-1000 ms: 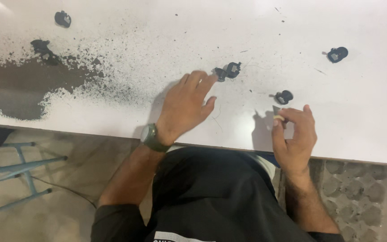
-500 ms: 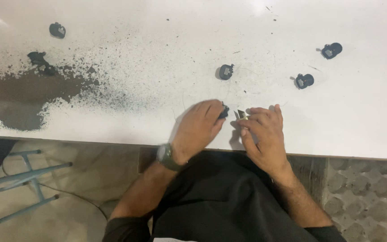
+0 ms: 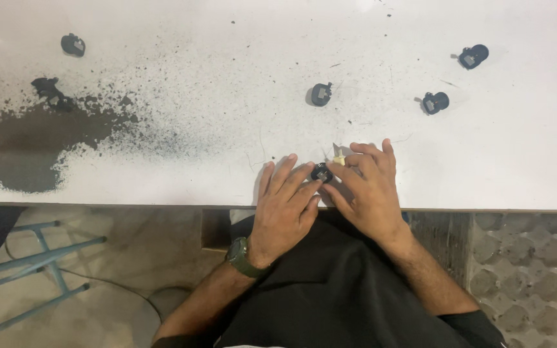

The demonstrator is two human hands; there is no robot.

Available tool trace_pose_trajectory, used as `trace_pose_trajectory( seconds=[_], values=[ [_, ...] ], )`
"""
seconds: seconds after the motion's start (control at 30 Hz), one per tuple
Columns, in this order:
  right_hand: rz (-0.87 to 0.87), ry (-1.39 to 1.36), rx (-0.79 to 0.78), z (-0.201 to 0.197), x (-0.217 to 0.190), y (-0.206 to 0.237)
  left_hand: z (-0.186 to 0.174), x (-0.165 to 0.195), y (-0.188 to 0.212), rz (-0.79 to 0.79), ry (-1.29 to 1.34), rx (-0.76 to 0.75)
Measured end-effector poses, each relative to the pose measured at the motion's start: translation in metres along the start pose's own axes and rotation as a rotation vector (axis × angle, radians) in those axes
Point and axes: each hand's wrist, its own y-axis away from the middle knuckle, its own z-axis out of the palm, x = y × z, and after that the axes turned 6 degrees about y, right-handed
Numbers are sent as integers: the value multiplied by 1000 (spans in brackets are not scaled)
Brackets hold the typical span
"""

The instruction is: The person sits at a white workbench assembling wheel assemblies, fitting small black plastic roller components onto wheel hubs one at a time and pressing them into place by hand. They occasionally use a small blade-like tool to help seat parts and wipe their hands or parts with a blue cloth, with finished wheel assemblies accumulating on the table.

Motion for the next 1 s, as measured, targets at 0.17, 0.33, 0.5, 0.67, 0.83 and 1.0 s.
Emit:
trace_pose_trajectory(
  seconds=[0.17, 0.33, 0.5, 0.67, 0.83, 1.0],
  values=[
    [-87, 22, 37, 8, -5, 4, -7, -3, 3, -98, 110, 21],
    [-87, -33, 59, 12, -5, 6, -9, -4, -4, -175, 123, -7],
    [-23, 46, 28, 14, -7, 4, -5, -2, -10, -197, 98, 42],
    [26, 62, 6, 15, -10, 0, -8, -7, -7, -155, 93, 10],
    [45, 78, -9, 15, -9, 2, -8, -6, -3, -108, 10, 33],
    [9, -25, 173, 12, -4, 19, -7, -8, -3, -112, 66, 64]
  ],
)
